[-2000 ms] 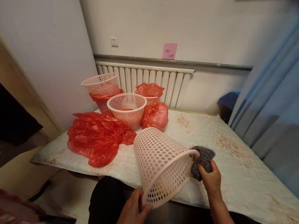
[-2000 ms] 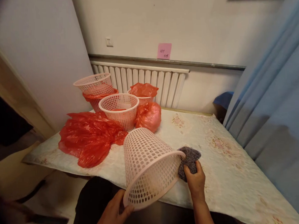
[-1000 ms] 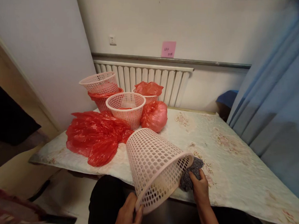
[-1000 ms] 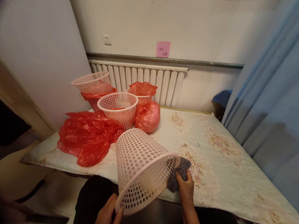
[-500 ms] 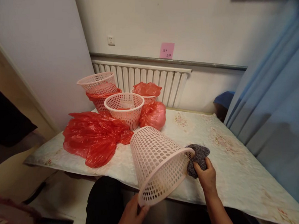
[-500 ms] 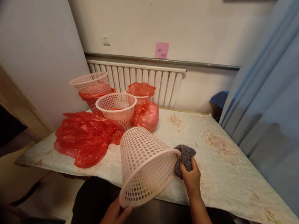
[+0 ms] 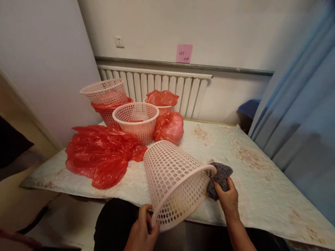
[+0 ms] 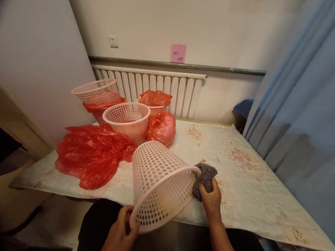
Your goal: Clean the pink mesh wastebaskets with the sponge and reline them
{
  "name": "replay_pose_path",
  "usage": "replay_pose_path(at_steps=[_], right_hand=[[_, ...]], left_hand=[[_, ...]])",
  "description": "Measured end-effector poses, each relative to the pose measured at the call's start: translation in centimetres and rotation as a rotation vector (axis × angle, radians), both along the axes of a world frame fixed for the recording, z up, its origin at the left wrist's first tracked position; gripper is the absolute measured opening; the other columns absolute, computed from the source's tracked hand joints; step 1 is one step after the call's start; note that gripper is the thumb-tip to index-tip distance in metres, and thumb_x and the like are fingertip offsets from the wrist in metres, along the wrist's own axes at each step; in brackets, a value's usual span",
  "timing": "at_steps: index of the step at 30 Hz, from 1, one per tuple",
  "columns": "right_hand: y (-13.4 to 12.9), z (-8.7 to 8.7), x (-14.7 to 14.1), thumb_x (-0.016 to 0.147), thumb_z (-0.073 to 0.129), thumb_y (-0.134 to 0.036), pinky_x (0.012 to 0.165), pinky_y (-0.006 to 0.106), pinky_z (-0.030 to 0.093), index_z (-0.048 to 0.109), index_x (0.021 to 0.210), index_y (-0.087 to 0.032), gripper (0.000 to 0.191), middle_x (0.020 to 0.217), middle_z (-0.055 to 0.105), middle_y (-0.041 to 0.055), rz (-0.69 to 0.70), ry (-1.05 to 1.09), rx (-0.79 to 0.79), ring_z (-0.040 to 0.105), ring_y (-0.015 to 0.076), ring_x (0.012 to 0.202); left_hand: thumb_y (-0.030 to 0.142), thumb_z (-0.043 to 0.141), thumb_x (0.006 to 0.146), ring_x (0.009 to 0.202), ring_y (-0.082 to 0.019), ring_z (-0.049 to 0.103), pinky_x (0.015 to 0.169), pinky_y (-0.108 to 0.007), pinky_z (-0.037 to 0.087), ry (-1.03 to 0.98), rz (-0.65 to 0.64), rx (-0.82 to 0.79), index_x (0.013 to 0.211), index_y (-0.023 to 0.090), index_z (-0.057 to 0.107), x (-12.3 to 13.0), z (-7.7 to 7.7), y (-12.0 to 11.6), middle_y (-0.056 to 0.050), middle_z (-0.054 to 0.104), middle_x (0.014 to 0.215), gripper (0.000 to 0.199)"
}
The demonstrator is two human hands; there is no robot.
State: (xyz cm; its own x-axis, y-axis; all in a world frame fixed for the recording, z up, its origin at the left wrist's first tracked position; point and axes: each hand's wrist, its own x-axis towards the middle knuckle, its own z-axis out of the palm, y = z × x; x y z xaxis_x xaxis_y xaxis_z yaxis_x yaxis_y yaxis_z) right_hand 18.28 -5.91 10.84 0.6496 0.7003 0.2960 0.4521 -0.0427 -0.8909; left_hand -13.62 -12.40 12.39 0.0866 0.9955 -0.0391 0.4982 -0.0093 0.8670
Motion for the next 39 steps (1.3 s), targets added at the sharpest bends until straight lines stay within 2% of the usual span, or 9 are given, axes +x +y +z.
replay_pose_path(at_steps=[3,10,14,17,22,26,31,35,39], right_hand=[[0.0,-1.2,0.0,0.066,0.060,-0.046,0.079,0.034,0.045,0.062,0.104,-0.016,0.049,0.095,0.066,0.0078,-0.019,0.013,-0.021,0.059,0.0249,0.087],[-0.6,-5.0,-0.8,0.064,0.063,-0.047,0.078,0.033,0.047,0.063,0.105,-0.015,0.051,0.099,0.068,0.0081,0.008,0.226,-0.066,0.061,0.0249,0.089],[-1.5,-6.8,-1.5,0.062,0.065,-0.048,0.076,0.034,0.049,0.064,0.102,-0.015,0.051,0.095,0.069,0.0070,0.026,0.305,-0.101,0.062,0.0261,0.089],[-2.0,-7.6,-1.9,0.063,0.064,-0.047,0.074,0.033,0.050,0.065,0.101,-0.017,0.048,0.093,0.070,0.0055,0.058,0.336,-0.081,0.063,0.0256,0.088],[-1.6,-6.5,-1.9,0.061,0.066,-0.045,0.075,0.034,0.051,0.066,0.103,-0.016,0.051,0.091,0.071,0.0053,0.047,0.339,-0.036,0.063,0.0262,0.089],[-1.1,-4.1,-2.0,0.063,0.066,-0.044,0.085,0.035,0.049,0.064,0.108,-0.014,0.054,0.102,0.069,0.0083,0.091,0.297,-0.034,0.062,0.0263,0.096],[-0.4,-1.2,-2.5,0.063,0.065,-0.045,0.095,0.037,0.044,0.062,0.112,-0.014,0.058,0.117,0.065,0.0114,0.072,0.207,-0.029,0.058,0.0278,0.108],[0.3,-0.3,-2.4,0.065,0.063,-0.044,0.095,0.038,0.043,0.061,0.114,-0.014,0.057,0.115,0.064,0.0115,0.081,0.119,-0.009,0.058,0.0274,0.105],[1.0,-1.4,-2.1,0.066,0.061,-0.044,0.092,0.037,0.044,0.061,0.114,-0.014,0.057,0.113,0.065,0.0113,0.079,0.123,-0.036,0.059,0.0268,0.102]], left_hand=[[0.024,0.045,0.081,0.076,-0.020,0.067,0.071,-0.030,0.050,0.014,0.019,-0.022,0.122,0.016,0.035,0.1,-0.4,0.4,-0.002,0.066,0.078,0.043],[0.019,0.042,0.078,0.090,-0.022,0.069,0.082,-0.035,0.052,-0.023,0.001,-0.065,0.128,0.013,0.033,0.1,-0.9,0.8,-0.012,0.069,0.103,0.051],[0.020,0.044,0.078,0.089,-0.024,0.070,0.079,-0.036,0.054,-0.083,-0.004,-0.081,0.131,0.013,0.033,0.1,-1.3,0.8,-0.013,0.068,0.106,0.055],[0.020,0.046,0.077,0.091,-0.024,0.070,0.080,-0.034,0.054,-0.097,0.001,-0.042,0.130,0.014,0.036,-0.2,-1.6,0.7,-0.011,0.070,0.102,0.055],[0.026,0.048,0.080,0.101,-0.025,0.066,0.087,-0.035,0.051,-0.009,-0.019,-0.058,0.127,0.015,0.045,-1.0,-1.3,0.5,-0.011,0.070,0.104,0.048],[0.035,0.050,0.081,0.105,-0.026,0.065,0.092,-0.039,0.049,0.041,0.086,-0.079,0.126,0.013,0.046,-1.6,-0.7,0.5,-0.012,0.068,0.111,0.050],[0.042,0.054,0.078,0.104,-0.028,0.065,0.091,-0.040,0.052,-0.046,0.155,-0.084,0.119,0.013,0.054,-2.0,-0.5,0.8,-0.010,0.070,0.108,0.050],[0.044,0.056,0.077,0.085,-0.028,0.070,0.068,-0.039,0.059,-0.239,0.126,-0.217,0.108,0.012,0.059,-1.5,-1.8,0.7,-0.011,0.072,0.096,0.045],[0.041,0.060,0.073,0.076,-0.026,0.070,0.061,-0.038,0.060,-0.369,0.119,-0.236,0.117,0.011,0.053,-0.3,-4.0,0.6,-0.012,0.071,0.098,0.053]])
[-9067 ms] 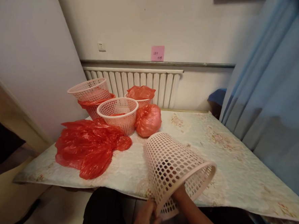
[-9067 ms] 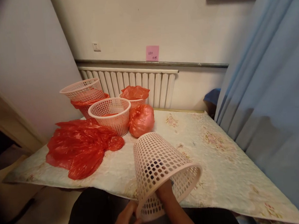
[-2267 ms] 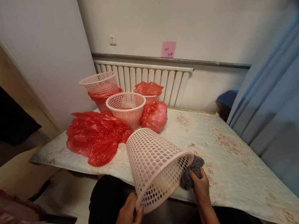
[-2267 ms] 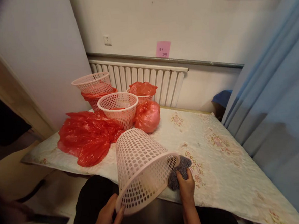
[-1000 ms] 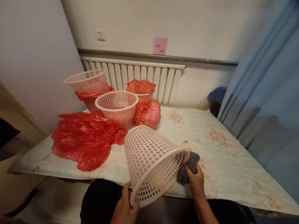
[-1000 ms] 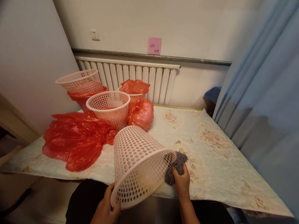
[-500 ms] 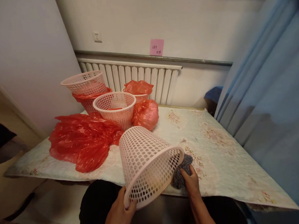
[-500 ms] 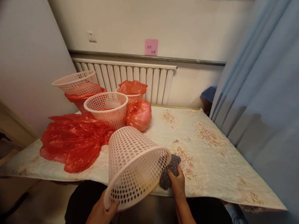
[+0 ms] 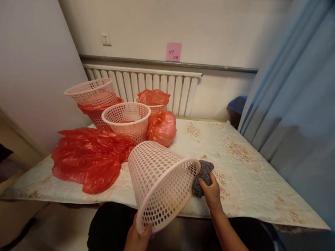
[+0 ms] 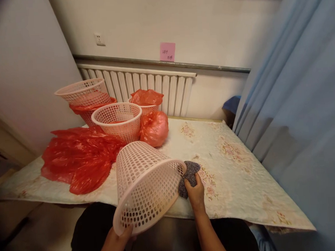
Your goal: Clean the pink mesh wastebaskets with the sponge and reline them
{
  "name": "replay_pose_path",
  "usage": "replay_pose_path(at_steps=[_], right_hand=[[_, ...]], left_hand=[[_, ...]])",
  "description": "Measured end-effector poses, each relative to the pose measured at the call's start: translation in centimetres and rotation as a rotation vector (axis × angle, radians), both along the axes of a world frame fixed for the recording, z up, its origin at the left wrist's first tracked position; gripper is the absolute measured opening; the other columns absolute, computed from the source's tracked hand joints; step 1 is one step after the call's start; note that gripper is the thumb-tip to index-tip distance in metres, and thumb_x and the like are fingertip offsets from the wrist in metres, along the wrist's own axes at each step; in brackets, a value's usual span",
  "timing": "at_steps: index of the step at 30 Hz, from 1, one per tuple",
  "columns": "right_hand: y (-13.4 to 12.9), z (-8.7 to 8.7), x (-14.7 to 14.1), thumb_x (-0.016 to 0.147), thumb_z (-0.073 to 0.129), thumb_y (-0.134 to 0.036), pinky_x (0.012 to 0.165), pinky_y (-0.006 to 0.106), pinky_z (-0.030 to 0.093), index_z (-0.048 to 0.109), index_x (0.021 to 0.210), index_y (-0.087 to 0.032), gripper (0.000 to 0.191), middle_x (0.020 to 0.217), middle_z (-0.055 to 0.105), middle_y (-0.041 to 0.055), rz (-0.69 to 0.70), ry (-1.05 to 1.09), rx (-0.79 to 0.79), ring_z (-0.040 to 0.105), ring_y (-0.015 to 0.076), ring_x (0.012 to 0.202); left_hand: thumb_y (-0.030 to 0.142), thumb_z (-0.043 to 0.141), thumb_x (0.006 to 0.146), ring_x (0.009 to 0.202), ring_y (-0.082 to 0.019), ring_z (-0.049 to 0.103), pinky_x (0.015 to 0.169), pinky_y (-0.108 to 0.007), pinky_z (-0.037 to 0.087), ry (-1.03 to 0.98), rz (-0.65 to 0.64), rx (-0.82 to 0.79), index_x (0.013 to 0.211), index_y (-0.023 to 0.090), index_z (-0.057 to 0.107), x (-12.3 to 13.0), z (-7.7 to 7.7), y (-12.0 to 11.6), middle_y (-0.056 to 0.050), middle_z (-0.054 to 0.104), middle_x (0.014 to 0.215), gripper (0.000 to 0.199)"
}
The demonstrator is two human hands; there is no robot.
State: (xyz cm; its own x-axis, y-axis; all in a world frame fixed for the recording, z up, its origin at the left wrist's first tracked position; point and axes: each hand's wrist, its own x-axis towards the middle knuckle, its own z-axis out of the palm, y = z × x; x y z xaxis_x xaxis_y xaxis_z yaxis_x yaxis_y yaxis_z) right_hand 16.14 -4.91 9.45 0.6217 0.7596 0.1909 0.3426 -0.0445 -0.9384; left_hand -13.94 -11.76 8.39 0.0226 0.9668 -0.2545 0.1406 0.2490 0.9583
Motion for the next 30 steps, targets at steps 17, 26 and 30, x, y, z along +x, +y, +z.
replay_pose_path(at_steps=[17,26,30], right_hand=[[-0.9,-6.2,-2.8,0.063,0.066,-0.043,0.083,0.035,0.049,0.063,0.108,-0.013,0.053,0.100,0.070,0.0086,-0.028,0.295,-0.093,0.063,0.0248,0.093],[-0.7,-3.8,-0.3,0.064,0.066,-0.042,0.071,0.028,0.050,0.061,0.108,-0.014,0.053,0.094,0.068,0.0049,-0.214,0.347,0.035,0.063,0.0194,0.081],[-0.3,2.3,0.8,0.068,0.065,-0.043,0.075,0.030,0.047,0.061,0.109,-0.016,0.050,0.096,0.066,0.0051,-0.272,0.120,0.134,0.060,0.0207,0.085]], left_hand=[[0.042,0.069,0.065,0.089,-0.030,0.069,0.068,-0.040,0.061,-0.174,0.064,-0.082,0.113,0.013,0.052,1.8,-2.5,0.8,-0.013,0.070,0.102,0.058],[0.031,0.068,0.064,0.098,-0.033,0.064,0.069,-0.042,0.059,-0.262,0.066,-0.148,0.115,0.014,0.050,2.7,0.4,1.2,-0.016,0.066,0.111,0.058],[0.023,0.064,0.065,0.091,-0.031,0.065,0.063,-0.039,0.058,-0.170,0.025,-0.109,0.118,0.013,0.050,2.9,-0.5,1.1,-0.016,0.065,0.107,0.056]])
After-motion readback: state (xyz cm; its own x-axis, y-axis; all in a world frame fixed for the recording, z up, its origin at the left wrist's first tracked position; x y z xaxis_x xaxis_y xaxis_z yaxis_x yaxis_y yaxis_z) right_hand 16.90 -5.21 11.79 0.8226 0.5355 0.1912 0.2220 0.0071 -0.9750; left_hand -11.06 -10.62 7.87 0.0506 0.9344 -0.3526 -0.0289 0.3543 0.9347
